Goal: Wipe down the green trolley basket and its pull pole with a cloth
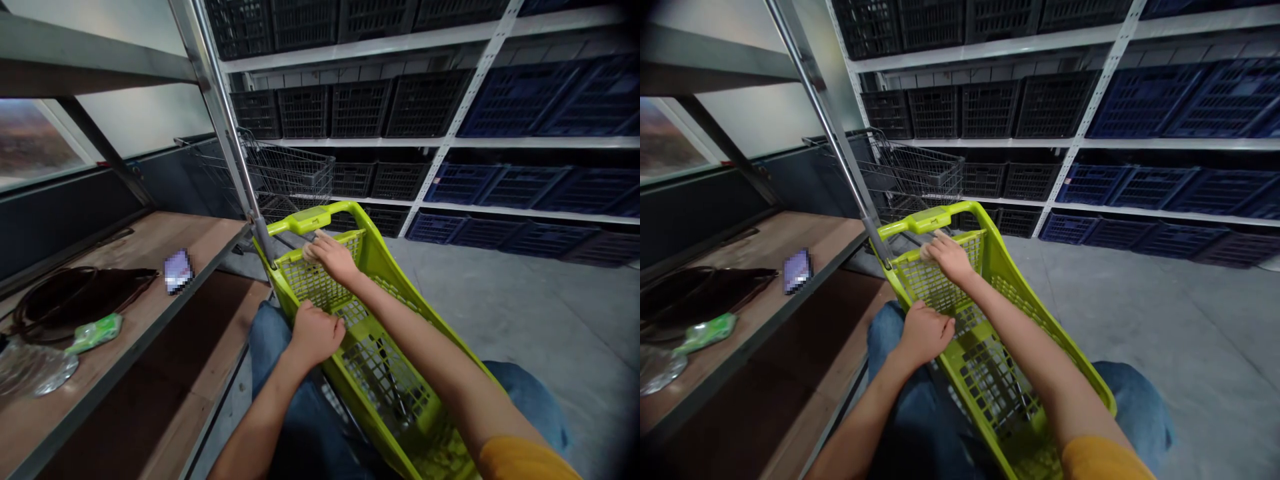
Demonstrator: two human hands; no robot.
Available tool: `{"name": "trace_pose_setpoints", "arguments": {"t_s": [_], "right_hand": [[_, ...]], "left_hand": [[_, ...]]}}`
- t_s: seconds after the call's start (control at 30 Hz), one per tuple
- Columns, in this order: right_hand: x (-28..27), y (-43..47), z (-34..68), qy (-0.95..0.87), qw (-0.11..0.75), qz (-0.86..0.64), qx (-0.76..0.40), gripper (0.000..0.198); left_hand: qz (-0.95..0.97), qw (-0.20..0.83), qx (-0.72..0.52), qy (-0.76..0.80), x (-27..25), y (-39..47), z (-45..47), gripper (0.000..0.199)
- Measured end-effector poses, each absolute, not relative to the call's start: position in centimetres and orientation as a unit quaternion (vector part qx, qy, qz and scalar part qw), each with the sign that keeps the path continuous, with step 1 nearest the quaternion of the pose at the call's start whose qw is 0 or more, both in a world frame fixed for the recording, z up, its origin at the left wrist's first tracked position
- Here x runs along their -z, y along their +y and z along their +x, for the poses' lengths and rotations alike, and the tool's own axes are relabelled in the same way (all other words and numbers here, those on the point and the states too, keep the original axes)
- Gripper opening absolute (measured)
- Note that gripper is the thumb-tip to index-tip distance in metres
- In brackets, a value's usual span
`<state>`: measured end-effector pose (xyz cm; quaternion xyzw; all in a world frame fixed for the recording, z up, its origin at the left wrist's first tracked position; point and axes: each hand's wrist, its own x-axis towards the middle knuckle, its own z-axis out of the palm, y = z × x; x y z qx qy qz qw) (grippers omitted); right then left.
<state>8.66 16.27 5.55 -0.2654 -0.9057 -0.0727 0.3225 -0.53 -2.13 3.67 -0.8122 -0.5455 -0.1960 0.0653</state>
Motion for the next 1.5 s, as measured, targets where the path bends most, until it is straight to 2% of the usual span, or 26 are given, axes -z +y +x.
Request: {"name": "trace_pose_setpoints", "arguments": {"t_s": [0.2, 0.37, 0.53, 0.77, 0.9, 1.07, 1.27, 1.37, 1.5], "right_hand": [[-5.3, 20.6, 15.5, -0.853, 0.326, -0.402, 0.059, 0.017], [-5.2, 20.6, 15.2, -0.814, 0.364, -0.450, 0.056, 0.022], [-5.5, 16.5, 8.6, -0.873, 0.337, -0.350, 0.047, 0.017], [-6.3, 14.3, 3.9, -0.942, 0.280, -0.169, 0.072, 0.028], [-6.0, 16.9, 7.7, -0.929, 0.291, -0.223, 0.041, 0.028], [-5.9, 21.3, 15.0, -0.881, 0.325, -0.343, 0.008, 0.015], [-5.4, 20.8, 14.6, -0.825, 0.376, -0.421, 0.018, 0.026], [-4.7, 17.7, 10.0, -0.857, 0.371, -0.356, 0.025, 0.020], [-4.8, 14.3, 5.0, -0.918, 0.320, -0.223, 0.068, 0.032]], "left_hand": [[-0.813, 0.066, 0.201, -0.543, -3.6, -2.2, -0.5, 0.038], [-0.811, 0.063, 0.200, -0.546, -3.7, -2.3, -0.4, 0.038], [-0.811, 0.065, 0.198, -0.546, -3.6, -2.2, -0.5, 0.037], [-0.815, 0.060, 0.196, -0.543, -4.0, -2.3, -0.5, 0.036], [-0.816, 0.065, 0.199, -0.539, -3.8, -2.3, -0.6, 0.037], [-0.817, 0.061, 0.207, -0.535, -3.8, -2.1, -0.7, 0.036], [-0.819, 0.064, 0.206, -0.532, -3.9, -2.2, -0.7, 0.037], [-0.825, 0.063, 0.206, -0.522, -3.9, -2.2, -0.8, 0.036], [-0.829, 0.057, 0.210, -0.515, -4.0, -2.2, -1.0, 0.034]]}}
